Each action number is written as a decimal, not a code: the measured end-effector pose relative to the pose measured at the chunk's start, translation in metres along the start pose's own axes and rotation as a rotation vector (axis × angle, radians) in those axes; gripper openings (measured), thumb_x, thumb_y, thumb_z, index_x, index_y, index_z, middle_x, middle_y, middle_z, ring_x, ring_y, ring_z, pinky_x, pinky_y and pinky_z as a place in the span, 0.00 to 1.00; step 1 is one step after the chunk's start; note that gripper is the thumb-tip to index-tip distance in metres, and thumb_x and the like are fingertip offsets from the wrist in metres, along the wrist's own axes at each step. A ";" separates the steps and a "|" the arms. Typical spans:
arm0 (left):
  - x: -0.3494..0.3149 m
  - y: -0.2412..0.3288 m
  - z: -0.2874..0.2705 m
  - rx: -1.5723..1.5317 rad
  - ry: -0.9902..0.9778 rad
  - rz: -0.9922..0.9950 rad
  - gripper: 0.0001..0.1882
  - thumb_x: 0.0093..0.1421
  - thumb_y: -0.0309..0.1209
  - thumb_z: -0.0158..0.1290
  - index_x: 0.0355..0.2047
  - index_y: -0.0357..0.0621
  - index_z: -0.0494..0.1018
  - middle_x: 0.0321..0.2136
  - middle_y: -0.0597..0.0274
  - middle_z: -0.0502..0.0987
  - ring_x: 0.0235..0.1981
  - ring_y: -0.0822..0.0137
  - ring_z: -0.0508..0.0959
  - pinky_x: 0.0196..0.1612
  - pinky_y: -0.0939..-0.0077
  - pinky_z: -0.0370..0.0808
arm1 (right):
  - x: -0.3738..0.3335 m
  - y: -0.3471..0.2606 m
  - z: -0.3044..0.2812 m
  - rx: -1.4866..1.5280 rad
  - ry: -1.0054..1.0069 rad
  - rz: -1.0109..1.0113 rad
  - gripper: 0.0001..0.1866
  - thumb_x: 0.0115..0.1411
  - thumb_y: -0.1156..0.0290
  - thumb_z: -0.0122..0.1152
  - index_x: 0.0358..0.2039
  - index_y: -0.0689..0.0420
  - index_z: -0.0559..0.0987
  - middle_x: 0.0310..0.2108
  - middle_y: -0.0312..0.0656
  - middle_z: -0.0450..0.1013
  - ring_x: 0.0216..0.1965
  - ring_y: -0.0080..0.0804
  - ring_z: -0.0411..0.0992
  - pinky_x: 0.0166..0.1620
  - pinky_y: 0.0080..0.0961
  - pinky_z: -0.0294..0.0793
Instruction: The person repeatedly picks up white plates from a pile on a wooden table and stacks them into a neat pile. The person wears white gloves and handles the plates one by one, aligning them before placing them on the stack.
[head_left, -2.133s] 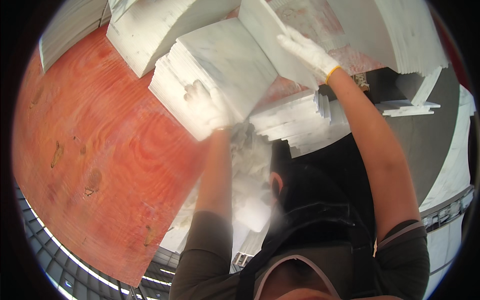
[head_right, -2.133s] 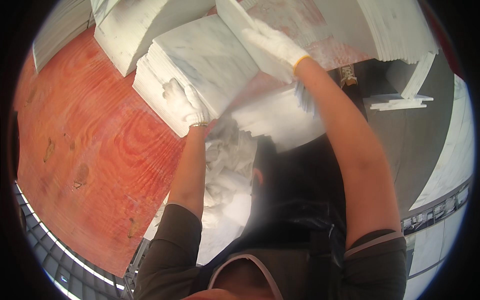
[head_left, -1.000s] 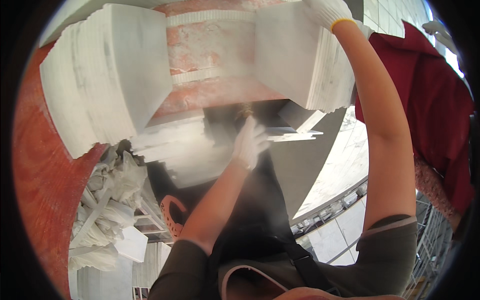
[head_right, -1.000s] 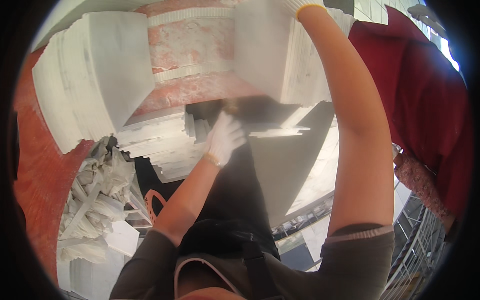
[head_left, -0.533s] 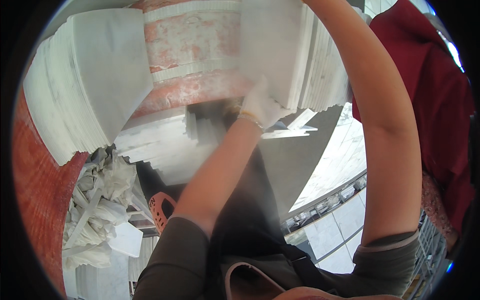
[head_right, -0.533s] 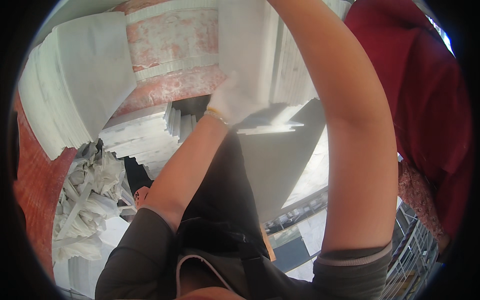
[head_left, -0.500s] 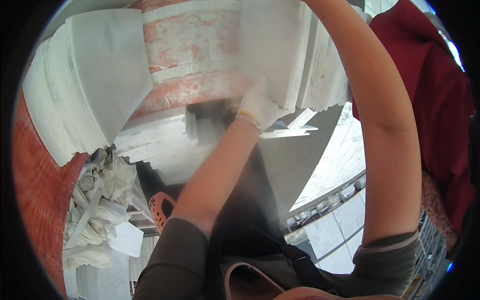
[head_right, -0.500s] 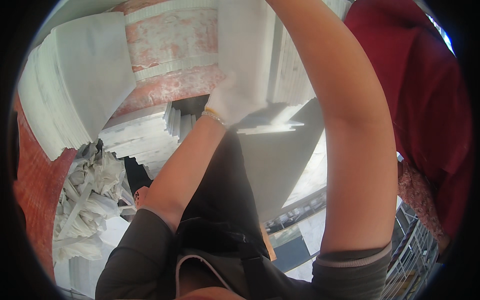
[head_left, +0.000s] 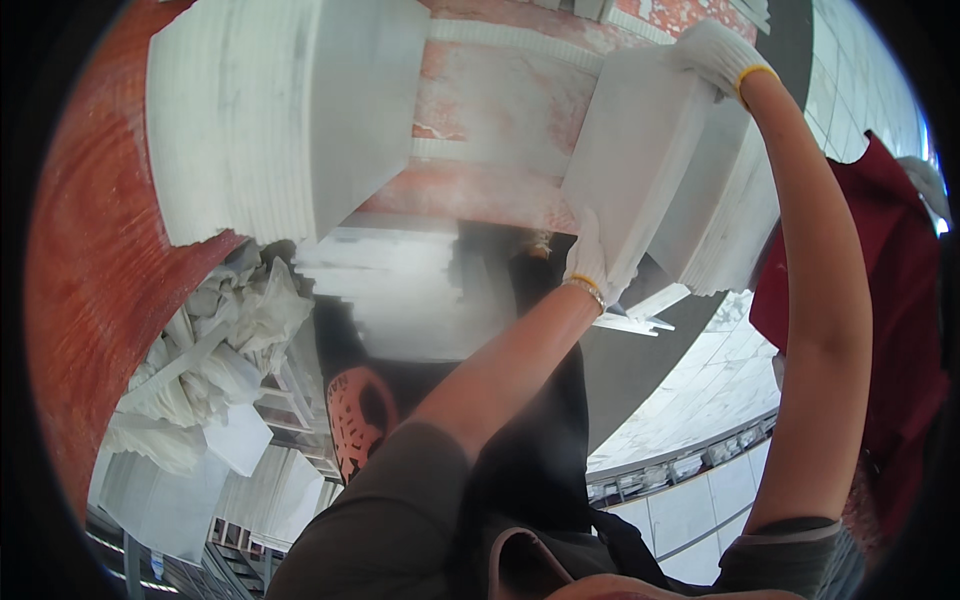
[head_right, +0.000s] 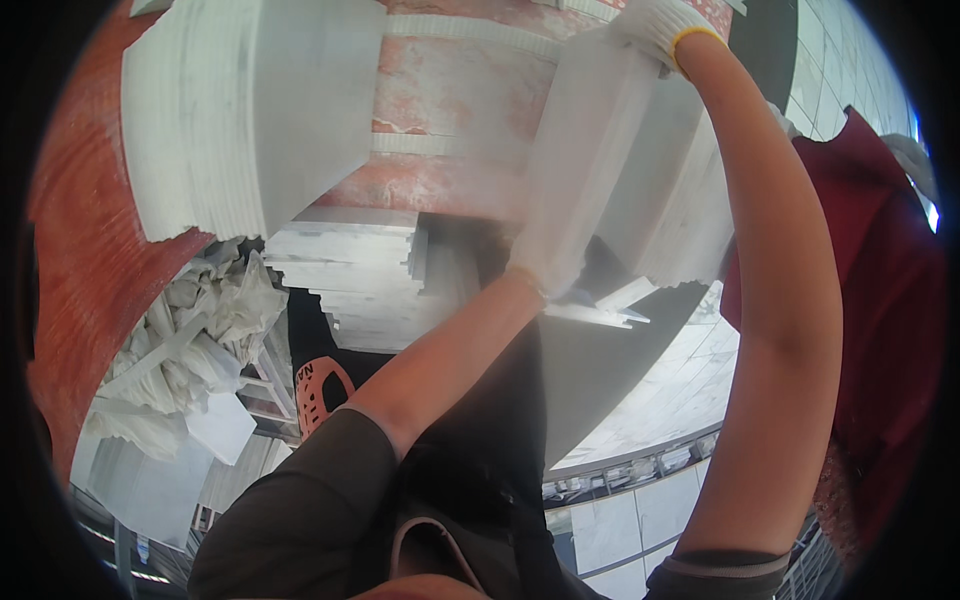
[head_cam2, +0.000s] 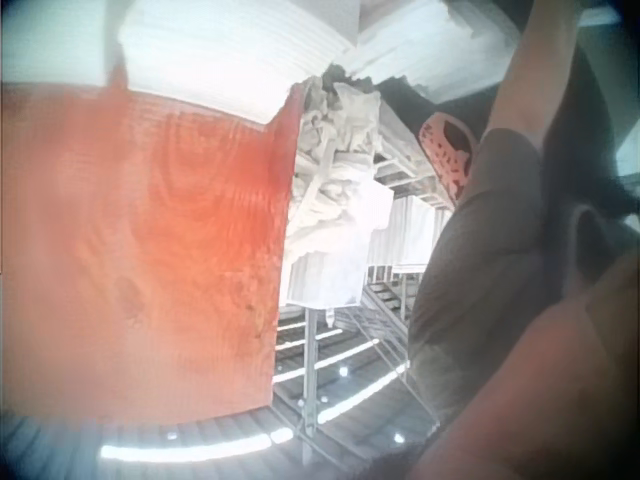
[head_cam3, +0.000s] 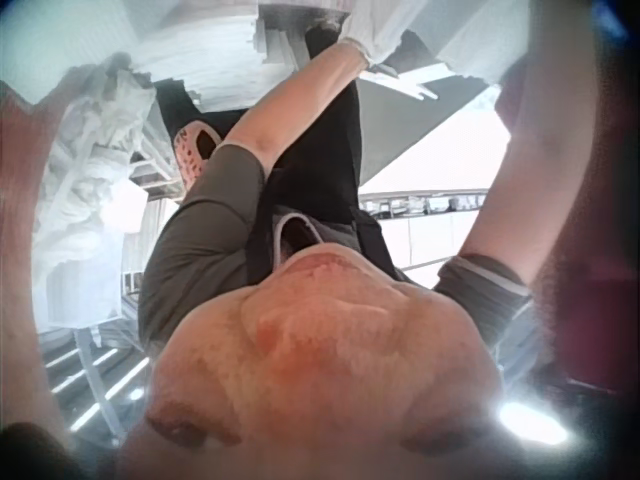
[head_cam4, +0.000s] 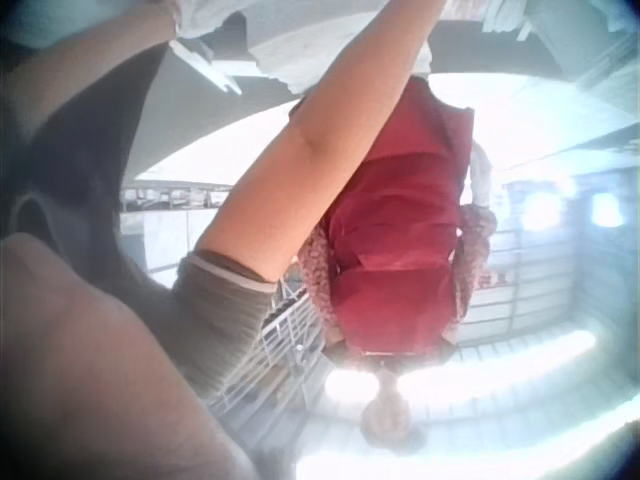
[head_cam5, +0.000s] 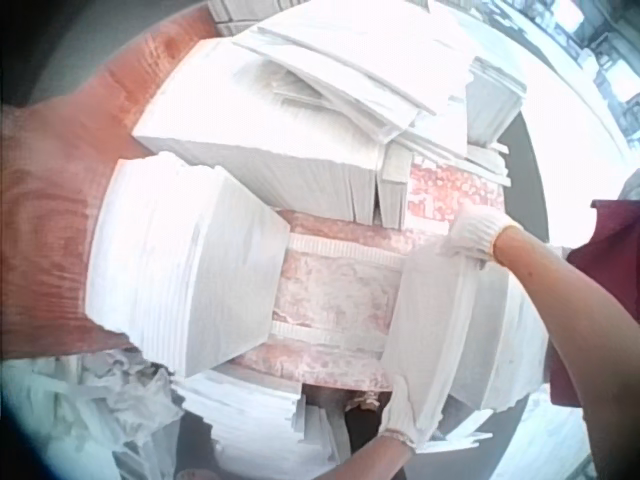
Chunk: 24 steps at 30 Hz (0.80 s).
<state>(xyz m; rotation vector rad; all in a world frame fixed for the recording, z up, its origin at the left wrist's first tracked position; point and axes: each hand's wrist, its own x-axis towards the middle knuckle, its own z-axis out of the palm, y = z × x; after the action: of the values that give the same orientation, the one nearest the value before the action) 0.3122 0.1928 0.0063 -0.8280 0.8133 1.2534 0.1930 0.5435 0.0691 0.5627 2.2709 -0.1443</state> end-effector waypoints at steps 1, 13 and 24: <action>-0.006 0.006 -0.010 -0.126 0.038 -0.105 0.40 0.68 0.69 0.40 0.59 0.46 0.71 0.41 0.56 0.82 0.28 0.59 0.82 0.20 0.65 0.74 | -0.012 -0.012 -0.004 0.238 -0.025 0.123 0.20 0.65 0.58 0.55 0.37 0.65 0.82 0.25 0.43 0.76 0.22 0.38 0.77 0.26 0.36 0.81; -0.084 0.146 -0.061 -0.045 0.163 0.200 0.34 0.71 0.60 0.41 0.57 0.41 0.71 0.41 0.56 0.81 0.29 0.60 0.82 0.22 0.66 0.76 | 0.036 -0.154 -0.079 -0.240 0.303 -0.271 0.23 0.62 0.46 0.58 0.32 0.52 0.88 0.34 0.51 0.82 0.36 0.51 0.81 0.43 0.43 0.80; -0.088 0.194 -0.085 -0.166 0.072 0.272 0.23 0.72 0.37 0.46 0.62 0.37 0.63 0.53 0.51 0.76 0.50 0.63 0.76 0.54 0.67 0.73 | 0.093 -0.194 -0.094 -0.232 0.307 -0.392 0.18 0.60 0.47 0.61 0.34 0.46 0.88 0.34 0.50 0.82 0.35 0.52 0.80 0.41 0.44 0.79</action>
<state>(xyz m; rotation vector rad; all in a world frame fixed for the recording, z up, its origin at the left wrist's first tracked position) 0.1031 0.1004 0.0265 -0.9216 0.9104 1.5547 -0.0113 0.4279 0.0539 0.0114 2.6302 0.0167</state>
